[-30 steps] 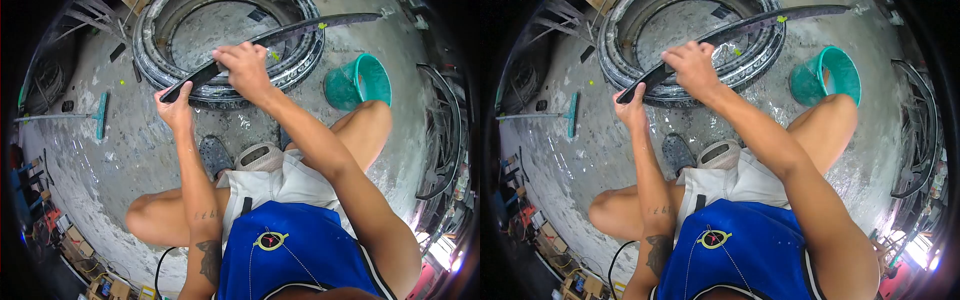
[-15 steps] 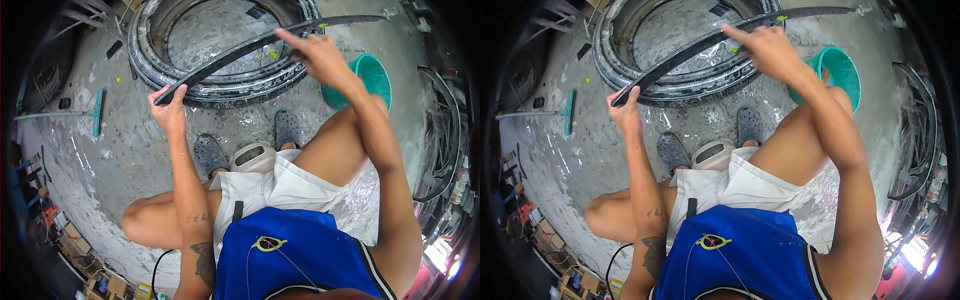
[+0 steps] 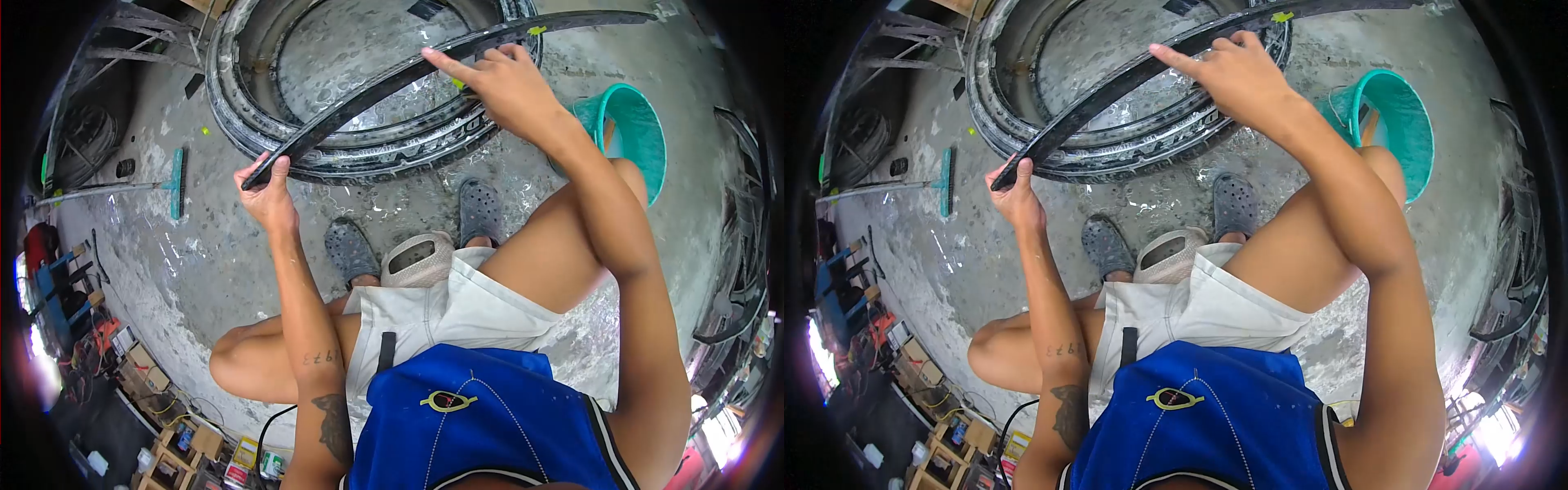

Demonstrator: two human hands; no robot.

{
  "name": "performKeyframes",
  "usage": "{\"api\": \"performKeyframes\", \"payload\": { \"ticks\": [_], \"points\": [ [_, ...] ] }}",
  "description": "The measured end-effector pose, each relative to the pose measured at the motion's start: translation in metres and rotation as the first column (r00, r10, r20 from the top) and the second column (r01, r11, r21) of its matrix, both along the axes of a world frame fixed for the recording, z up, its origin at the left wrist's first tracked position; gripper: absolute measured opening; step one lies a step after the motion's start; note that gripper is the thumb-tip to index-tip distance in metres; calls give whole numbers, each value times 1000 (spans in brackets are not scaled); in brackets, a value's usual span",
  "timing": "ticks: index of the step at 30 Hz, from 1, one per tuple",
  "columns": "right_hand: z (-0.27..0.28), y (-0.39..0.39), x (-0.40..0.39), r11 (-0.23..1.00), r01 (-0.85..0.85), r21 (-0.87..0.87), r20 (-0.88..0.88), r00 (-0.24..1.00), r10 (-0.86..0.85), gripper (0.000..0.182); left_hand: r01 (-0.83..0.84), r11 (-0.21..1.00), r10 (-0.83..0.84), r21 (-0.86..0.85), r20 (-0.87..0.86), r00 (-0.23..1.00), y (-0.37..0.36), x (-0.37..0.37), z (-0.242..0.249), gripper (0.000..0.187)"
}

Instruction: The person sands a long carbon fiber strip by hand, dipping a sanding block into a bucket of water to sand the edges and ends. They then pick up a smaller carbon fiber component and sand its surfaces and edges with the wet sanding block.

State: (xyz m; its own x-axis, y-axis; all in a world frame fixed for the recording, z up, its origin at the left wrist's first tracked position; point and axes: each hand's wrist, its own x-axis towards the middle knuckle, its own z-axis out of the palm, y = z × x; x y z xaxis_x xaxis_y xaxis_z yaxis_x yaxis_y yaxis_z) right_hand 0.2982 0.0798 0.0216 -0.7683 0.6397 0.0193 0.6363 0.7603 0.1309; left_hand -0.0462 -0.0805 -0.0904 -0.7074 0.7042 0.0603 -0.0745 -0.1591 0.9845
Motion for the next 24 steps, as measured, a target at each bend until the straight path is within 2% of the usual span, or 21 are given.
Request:
{"api": "performKeyframes", "payload": {
  "ticks": [2, 5, 8, 12, 15, 18, 20, 22, 24],
  "points": [
    [-1, 6, 12, 1000, -7, 0, -46, 999, 7, 94, 5, 1000, -5, 13, 10, 1000, -1, -1, -2, 44],
    [1, 12, 26, 997, 79, -21, -61, 995, -80, 91, 10, 998, -11, 65, 11, 1000, -3, -1, -5, 44],
    [2, 15, 38, 994, 105, -35, -74, 991, -107, 90, 32, 998, -32, 46, -11, 999, -5, -5, -7, 44],
    [2, 6, 34, 993, 96, -72, -122, 987, -104, 88, 40, 998, -38, 52, -28, 999, -8, -5, -7, 44],
    [-1, -3, 16, 998, -4, -67, -129, 992, -4, 91, 46, 997, -45, 68, -19, 999, -8, -4, -7, 43],
    [0, -3, 13, 997, -4, -83, -32, 999, 1, 89, 53, 997, -51, 58, -27, 998, -9, -3, -6, 43],
    [3, -1, 18, 998, -14, -62, -85, 996, 8, 88, 53, 997, -51, 47, -45, 998, -9, -2, -3, 43],
    [13, 1, 21, 995, 55, -88, 34, 998, -52, 84, 49, 998, -47, 43, -47, 998, -9, -3, -3, 43],
    [9, 5, 30, 993, 61, -106, -15, 998, -63, 81, 47, 998, -45, 37, -48, 998, -9, -2, -3, 43]
  ]
}}
